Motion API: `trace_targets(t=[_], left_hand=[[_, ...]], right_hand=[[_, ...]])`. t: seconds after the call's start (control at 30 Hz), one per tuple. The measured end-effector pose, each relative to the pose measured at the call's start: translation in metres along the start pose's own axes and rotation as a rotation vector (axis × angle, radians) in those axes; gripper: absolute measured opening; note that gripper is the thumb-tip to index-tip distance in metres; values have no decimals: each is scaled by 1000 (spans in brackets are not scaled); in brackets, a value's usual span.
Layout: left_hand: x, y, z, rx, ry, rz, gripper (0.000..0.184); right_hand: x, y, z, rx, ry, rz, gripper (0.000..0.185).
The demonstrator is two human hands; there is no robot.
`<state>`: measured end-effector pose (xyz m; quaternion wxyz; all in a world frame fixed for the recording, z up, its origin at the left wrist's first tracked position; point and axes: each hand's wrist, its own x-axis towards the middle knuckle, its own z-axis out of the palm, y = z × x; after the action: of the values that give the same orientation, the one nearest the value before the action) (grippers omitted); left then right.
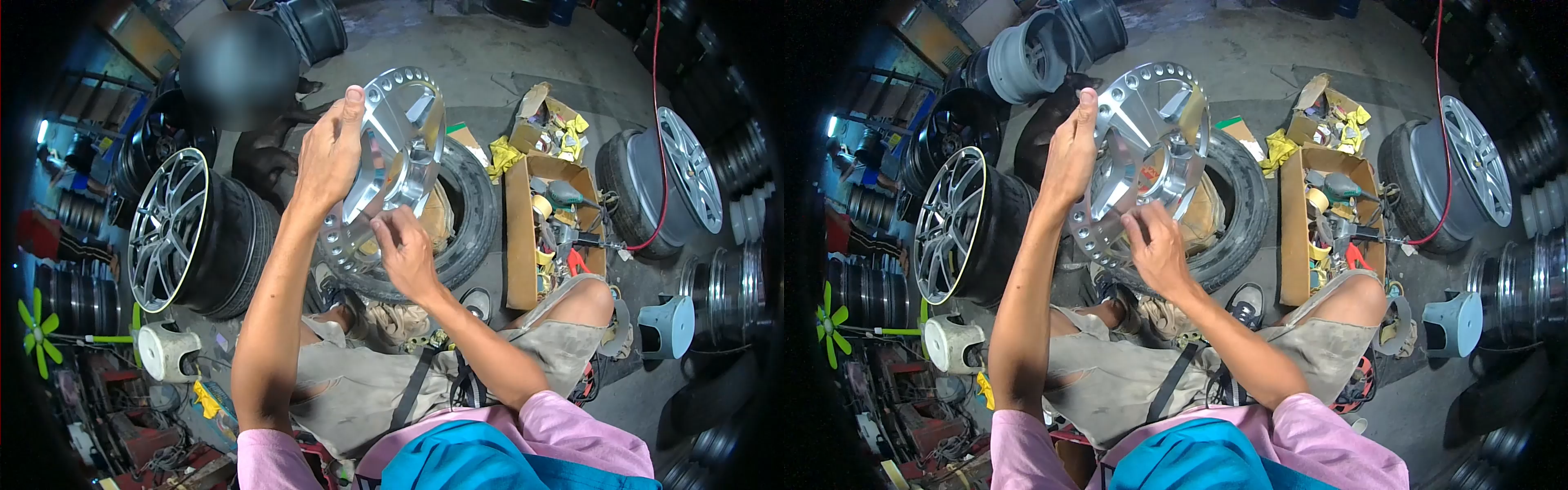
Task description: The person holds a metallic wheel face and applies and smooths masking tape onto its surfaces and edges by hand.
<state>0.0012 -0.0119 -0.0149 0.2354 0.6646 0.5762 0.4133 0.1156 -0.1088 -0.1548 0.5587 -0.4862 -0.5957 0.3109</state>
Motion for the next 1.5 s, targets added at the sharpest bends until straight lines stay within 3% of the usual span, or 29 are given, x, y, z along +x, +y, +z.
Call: trace_targets(t=[0.1, 0.23, 0.3, 0.33, 0.43, 0.5, 0.57, 0.63, 0.7, 0.73, 0.8, 1.0, 1.3, 1.5], left_hand=[[2, 0, -1, -75, -74, -36, 86], [-5, 11, -3, -116, -108, -70, 86], [-5, 8, -1, -119, -98, -82, 85], [-2, 1, 3, -95, -78, -35, 85], [-2, -3, 5, -64, -58, 5, 86], [-3, 3, 5, -54, -59, 2, 86], [-6, 15, 1, -86, -128, -116, 87], [-5, 14, 2, -74, -115, -114, 87], [-3, 13, 4, -65, -103, -106, 87], [-1, 14, 4, -66, -103, -103, 87], [1, 14, 5, -69, -102, -100, 87], [6, 3, 11, -63, -29, -41, 93], [3, -2, 11, -98, -46, 12, 87], [4, 0, 13, -102, -41, 19, 84]], right_hand=[[-11, -2, 2, 28, -38, -52, 18], [-23, 10, -3, 146, 24, 100, 21], [-26, 19, -20, 236, -8, 401, 27], [-30, 28, -26, 131, 10, 439, 44], [-41, 54, -37, -41, -49, 485, 55], [-58, 67, -41, -125, -104, 463, 49], [-76, 102, -34, -267, -74, 129, 34], [-66, 75, -45, -249, -189, 167, 24], [-55, 64, -48, -439, -246, -28, 16], [-49, 65, -48, -441, -247, -29, 16], [-34, 64, -47, -466, -166, -226, 9], [-5, 60, -48, -534, -159, -392, 14], [-16, 83, -42, -538, -299, -351, 21], [-3, 67, -44, -503, -179, -344, 18]])
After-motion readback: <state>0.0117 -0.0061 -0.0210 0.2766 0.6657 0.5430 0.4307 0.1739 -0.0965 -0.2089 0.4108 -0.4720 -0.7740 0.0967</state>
